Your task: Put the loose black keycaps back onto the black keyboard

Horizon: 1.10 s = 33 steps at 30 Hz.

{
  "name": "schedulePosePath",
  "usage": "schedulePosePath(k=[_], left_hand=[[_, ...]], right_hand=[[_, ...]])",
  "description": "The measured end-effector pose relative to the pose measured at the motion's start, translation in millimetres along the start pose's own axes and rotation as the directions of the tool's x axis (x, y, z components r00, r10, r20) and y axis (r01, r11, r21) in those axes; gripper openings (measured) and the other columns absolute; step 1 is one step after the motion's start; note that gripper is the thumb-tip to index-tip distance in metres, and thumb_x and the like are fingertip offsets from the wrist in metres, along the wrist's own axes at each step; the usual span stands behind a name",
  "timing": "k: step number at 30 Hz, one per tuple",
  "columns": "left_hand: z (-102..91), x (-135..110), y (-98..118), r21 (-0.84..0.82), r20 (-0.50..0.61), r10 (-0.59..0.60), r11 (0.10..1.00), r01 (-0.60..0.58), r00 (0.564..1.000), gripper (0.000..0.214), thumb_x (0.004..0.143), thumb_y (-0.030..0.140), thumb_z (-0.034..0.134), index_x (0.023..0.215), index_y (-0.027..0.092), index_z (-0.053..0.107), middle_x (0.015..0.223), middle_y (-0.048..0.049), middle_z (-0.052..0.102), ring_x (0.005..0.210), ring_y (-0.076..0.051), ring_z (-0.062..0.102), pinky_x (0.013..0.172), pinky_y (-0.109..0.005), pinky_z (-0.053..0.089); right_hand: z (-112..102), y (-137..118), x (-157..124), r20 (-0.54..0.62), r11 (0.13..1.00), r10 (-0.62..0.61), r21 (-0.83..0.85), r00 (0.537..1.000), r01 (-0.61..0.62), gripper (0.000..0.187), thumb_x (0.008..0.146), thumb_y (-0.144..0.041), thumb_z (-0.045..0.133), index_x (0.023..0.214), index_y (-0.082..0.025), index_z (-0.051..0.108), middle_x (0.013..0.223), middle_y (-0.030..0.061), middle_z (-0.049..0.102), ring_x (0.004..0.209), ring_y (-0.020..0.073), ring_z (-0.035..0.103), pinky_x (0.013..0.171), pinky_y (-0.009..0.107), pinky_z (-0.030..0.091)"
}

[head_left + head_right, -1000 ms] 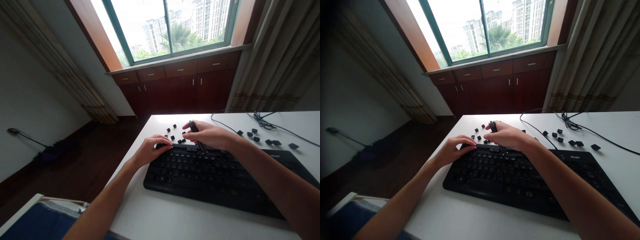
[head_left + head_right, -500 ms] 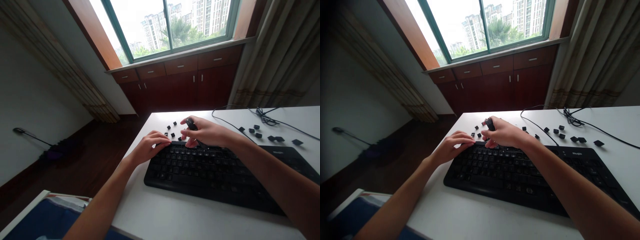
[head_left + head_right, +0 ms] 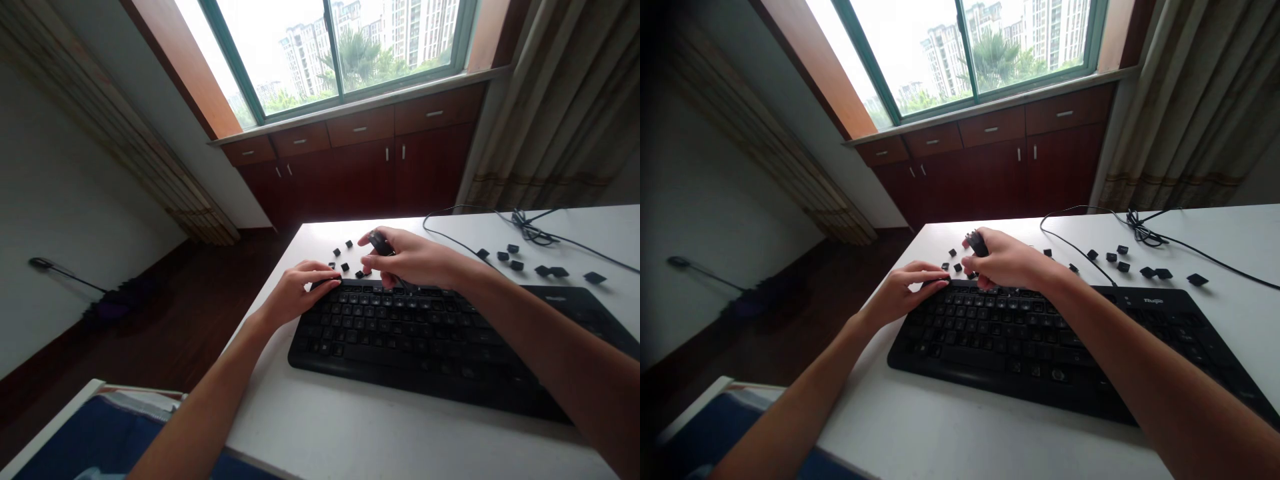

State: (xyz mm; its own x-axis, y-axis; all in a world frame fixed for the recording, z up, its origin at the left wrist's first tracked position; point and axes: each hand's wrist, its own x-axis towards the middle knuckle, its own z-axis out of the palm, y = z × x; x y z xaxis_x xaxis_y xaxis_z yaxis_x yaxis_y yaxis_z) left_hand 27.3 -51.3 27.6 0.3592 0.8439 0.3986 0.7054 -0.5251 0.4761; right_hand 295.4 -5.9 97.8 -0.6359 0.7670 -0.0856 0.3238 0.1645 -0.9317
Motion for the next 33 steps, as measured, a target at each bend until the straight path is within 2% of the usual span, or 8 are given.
schedulePosePath(k=[4, 9, 14, 20, 26, 33], left_hand=[[1.5, 1.1, 4.0, -0.036, -0.023, -0.084, 0.996, 0.083, 0.996, 0.023, 0.089, 0.039, 0.072, 0.108, 0.028, 0.079, 0.106, -0.0052, 0.074, 0.097, -0.021, 0.069, 0.091, -0.034, 0.055], [7.4, 2.2, 2.0, -0.083, -0.024, -0.163, 0.983, 0.161, 0.986, 0.025, 0.091, 0.043, 0.07, 0.105, 0.025, 0.079, 0.105, -0.0051, 0.074, 0.095, -0.02, 0.071, 0.081, -0.029, 0.058], [7.0, 2.5, -1.1, -0.128, 0.012, -0.177, 0.976, 0.178, 0.984, 0.028, 0.093, 0.044, 0.067, 0.107, 0.024, 0.078, 0.107, -0.0062, 0.074, 0.096, -0.02, 0.072, 0.078, -0.027, 0.059], [0.4, 3.2, 0.6, -0.133, 0.049, -0.081, 0.987, 0.087, 0.995, 0.02, 0.093, 0.039, 0.068, 0.097, 0.023, 0.08, 0.103, -0.006, 0.074, 0.094, -0.019, 0.07, 0.086, -0.03, 0.057], [-0.9, 1.6, -2.0, -0.079, -0.013, 0.01, 0.997, -0.011, 1.0, 0.016, 0.093, 0.032, 0.069, 0.102, 0.022, 0.078, 0.103, -0.0073, 0.074, 0.094, -0.019, 0.069, 0.089, -0.034, 0.056], [-10.3, -0.6, -2.8, -0.055, 0.079, 0.188, 0.981, -0.184, 0.979, 0.019, 0.092, 0.024, 0.069, 0.109, 0.027, 0.077, 0.107, -0.006, 0.075, 0.101, -0.021, 0.068, 0.092, -0.036, 0.056]], right_hand=[[0.2, 0.7, 0.7, -0.019, 0.999, -0.021, -0.032, 1.0, 0.02, 0.037, 0.09, -0.025, 0.066, 0.124, -0.016, 0.055, 0.079, 0.0024, 0.069, 0.058, 0.0104, 0.06, 0.048, 0.018, 0.048], [1.4, 2.2, 2.0, -0.026, 0.998, -0.037, -0.06, 0.999, 0.035, 0.035, 0.09, -0.026, 0.064, 0.123, -0.016, 0.058, 0.073, 0.0015, 0.067, 0.055, 0.0109, 0.057, 0.046, 0.019, 0.044], [1.6, 3.9, 2.7, -0.03, 0.998, -0.052, -0.047, 0.998, 0.05, 0.034, 0.09, -0.027, 0.064, 0.123, -0.017, 0.059, 0.081, 0.004, 0.07, 0.055, 0.0103, 0.056, 0.047, 0.019, 0.044], [2.3, 2.3, 2.1, -0.038, 0.999, -0.034, -0.044, 0.999, 0.033, 0.035, 0.09, -0.028, 0.065, 0.123, -0.017, 0.06, 0.077, 0.0031, 0.068, 0.054, 0.0097, 0.053, 0.045, 0.019, 0.042], [1.4, -0.1, -0.1, -0.028, 0.999, -0.031, -0.039, 0.999, 0.03, 0.034, 0.091, -0.028, 0.064, 0.123, -0.016, 0.06, 0.077, 0.0028, 0.067, 0.055, 0.0093, 0.052, 0.046, 0.018, 0.041], [-1.0, -5.0, -2.9, -0.031, 0.998, -0.024, -0.052, 0.999, 0.022, 0.032, 0.09, -0.027, 0.065, 0.121, -0.017, 0.061, 0.07, -0.001, 0.061, 0.055, 0.009, 0.051, 0.045, 0.018, 0.04]])
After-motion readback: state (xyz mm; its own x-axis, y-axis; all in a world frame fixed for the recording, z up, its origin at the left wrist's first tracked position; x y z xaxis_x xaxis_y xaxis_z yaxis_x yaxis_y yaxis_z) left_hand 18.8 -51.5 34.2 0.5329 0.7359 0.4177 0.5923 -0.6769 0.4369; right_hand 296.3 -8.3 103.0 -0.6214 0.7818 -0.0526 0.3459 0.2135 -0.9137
